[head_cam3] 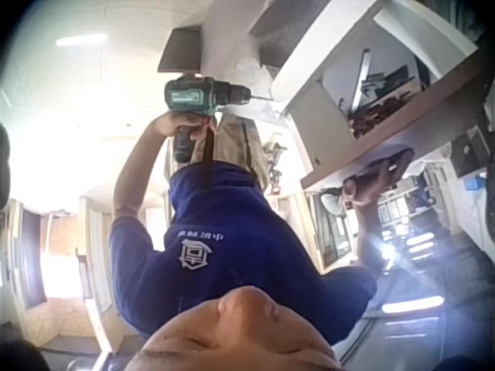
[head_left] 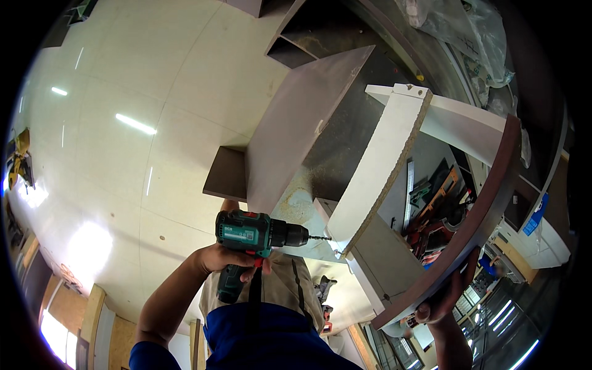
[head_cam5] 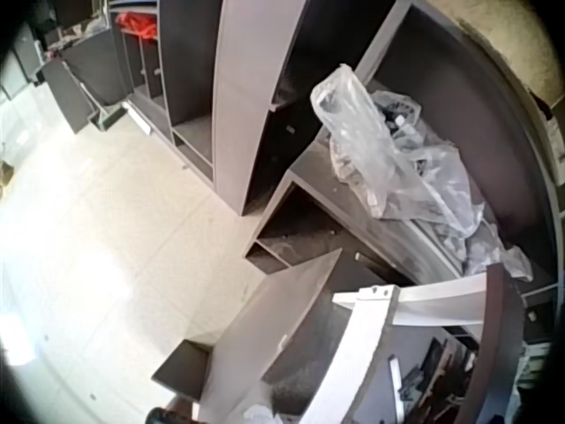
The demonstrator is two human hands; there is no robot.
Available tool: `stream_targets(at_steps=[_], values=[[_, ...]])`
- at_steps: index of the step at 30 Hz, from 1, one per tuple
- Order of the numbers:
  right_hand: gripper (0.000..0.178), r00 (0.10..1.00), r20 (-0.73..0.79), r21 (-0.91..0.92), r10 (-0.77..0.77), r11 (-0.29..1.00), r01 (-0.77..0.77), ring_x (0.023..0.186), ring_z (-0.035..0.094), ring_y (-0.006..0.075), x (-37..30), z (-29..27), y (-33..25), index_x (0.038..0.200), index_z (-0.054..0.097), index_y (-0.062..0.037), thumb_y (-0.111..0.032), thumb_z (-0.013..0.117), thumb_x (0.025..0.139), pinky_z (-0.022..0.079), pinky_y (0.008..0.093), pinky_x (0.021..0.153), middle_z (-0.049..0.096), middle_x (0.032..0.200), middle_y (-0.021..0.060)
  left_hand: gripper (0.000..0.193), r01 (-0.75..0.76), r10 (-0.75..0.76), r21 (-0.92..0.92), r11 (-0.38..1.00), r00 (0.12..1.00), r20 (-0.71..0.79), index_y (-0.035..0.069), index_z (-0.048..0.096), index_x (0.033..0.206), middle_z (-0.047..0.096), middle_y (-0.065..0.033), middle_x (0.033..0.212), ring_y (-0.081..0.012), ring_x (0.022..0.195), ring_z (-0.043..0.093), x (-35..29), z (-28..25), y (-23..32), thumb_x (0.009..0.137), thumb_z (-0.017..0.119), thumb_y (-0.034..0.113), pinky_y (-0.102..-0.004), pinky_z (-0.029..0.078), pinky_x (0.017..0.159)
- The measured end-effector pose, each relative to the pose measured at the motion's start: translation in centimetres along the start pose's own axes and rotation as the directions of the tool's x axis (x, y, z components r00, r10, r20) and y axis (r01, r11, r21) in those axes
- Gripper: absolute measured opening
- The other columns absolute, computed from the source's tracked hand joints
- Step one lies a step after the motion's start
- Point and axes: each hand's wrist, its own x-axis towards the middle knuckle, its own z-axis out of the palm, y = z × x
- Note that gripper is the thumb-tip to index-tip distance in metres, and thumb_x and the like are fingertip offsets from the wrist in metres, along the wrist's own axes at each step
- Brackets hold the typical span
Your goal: The person assembles a cabinet by drilling pilot holes and driving screws into wooden panels using a cordless drill. They then use a jigsaw to cut a rectangular opening in a panel, clamping it to a workbench for stability. The person handles multiple cabinet parts and tools throughout the process.
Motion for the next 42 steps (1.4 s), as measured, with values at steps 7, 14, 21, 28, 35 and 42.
stream_targets(at_steps=[7, 14, 21, 28, 35, 42], values=[[0.083, 1.0, 0.003, -0.033, -0.013, 0.999, 0.013, 0.149, 0.011, 0.054, 0.2, 0.0, -0.1, 0.153, 0.024, -0.0069, -0.068, 0.034, 0.098, 0.021, 0.0706, 0.115, 0.01, 0.159, 0.0349, 0.029, -0.034, 0.034, 0.091, 0.995, 0.999, 0.008, -0.001, 0.061, 0.118, 0.071, -0.0183, 0.106, -0.0167, 0.064, 0.062, 0.1, 0.3, 0.7, 0.089, 0.06, 0.001, -0.0305, 0.052, 0.061], [0.081, 0.999, -0.024, -0.028, -0.043, 0.999, 0.042, 0.149, 0.013, 0.0543, 0.5, 0.3, -0.2, 0.156, 0.025, -0.01, -0.067, 0.031, 0.099, 0.022, 0.0703, 0.115, 0.01, 0.16, 0.0349, 0.024, -0.01, -0.026, 0.41, 0.912, 0.996, 0.084, 0.0, 0.063, 0.115, 0.072, -0.0149, 0.107, -0.0161, 0.072, 0.064, 0.2, -0.6, 3.1, 0.091, 0.063, -0.002, -0.0293, 0.054, 0.064], [0.077, 0.997, -0.059, -0.034, -0.046, 0.998, 0.044, 0.148, 0.017, 0.0543, 0.6, 0.5, -0.2, 0.157, 0.027, -0.0135, -0.066, 0.03, 0.1, 0.024, 0.0693, 0.115, 0.016, 0.158, 0.0358, 0.026, 0.044, -0.092, 0.462, 0.886, 0.992, 0.083, 0.002, 0.063, 0.117, 0.072, -0.0124, 0.107, -0.019, 0.082, 0.069, 0.4, -0.7, 4.6, 0.092, 0.067, 0.001, -0.0309, 0.058, 0.069], [0.081, 0.996, -0.016, -0.082, -0.087, 0.993, 0.085, 0.147, 0.017, 0.0558, 0.5, 0.1, 0.1, 0.159, 0.021, -0.0107, -0.066, 0.029, 0.1, 0.031, 0.0636, 0.115, 0.008, 0.159, 0.0375, 0.024, 0.022, -0.079, 0.517, 0.856, 0.993, 0.088, 0.003, 0.064, 0.117, 0.073, -0.0113, 0.107, -0.018, 0.079, 0.069, 0.7, -0.7, 5.0, 0.093, 0.065, 0.003, -0.0311, 0.058, 0.069], [0.083, 0.995, -0.006, -0.1, -0.096, 0.99, 0.095, 0.148, 0.018, 0.0544, 0.6, 0.1, 0.2, 0.159, 0.022, -0.0101, -0.068, 0.029, 0.099, 0.031, 0.0628, 0.115, 0.009, 0.16, 0.0362, 0.024, 0.015, -0.063, 0.47, 0.883, 0.994, 0.087, 0.002, 0.062, 0.116, 0.071, -0.0111, 0.101, -0.0184, 0.08, 0.069, 0.6, -1.1, 4.4, 0.092, 0.067, 0.002, -0.0304, 0.058, 0.068], [0.083, 0.995, -0.009, -0.098, -0.098, 0.991, 0.096, 0.148, 0.018, 0.0543, 0.6, 0.0, 0.3, 0.159, 0.022, -0.0101, -0.067, 0.031, 0.099, 0.03, 0.0629, 0.115, 0.009, 0.16, 0.0359, 0.021, 0.004, -0.046, 0.492, 0.871, 0.996, 0.073, 0.003, 0.062, 0.113, 0.069, -0.0075, 0.094, -0.0129, 0.076, 0.065, 0.4, -0.8, 5.4, 0.093, 0.066, 0.001, -0.0276, 0.057, 0.066]])
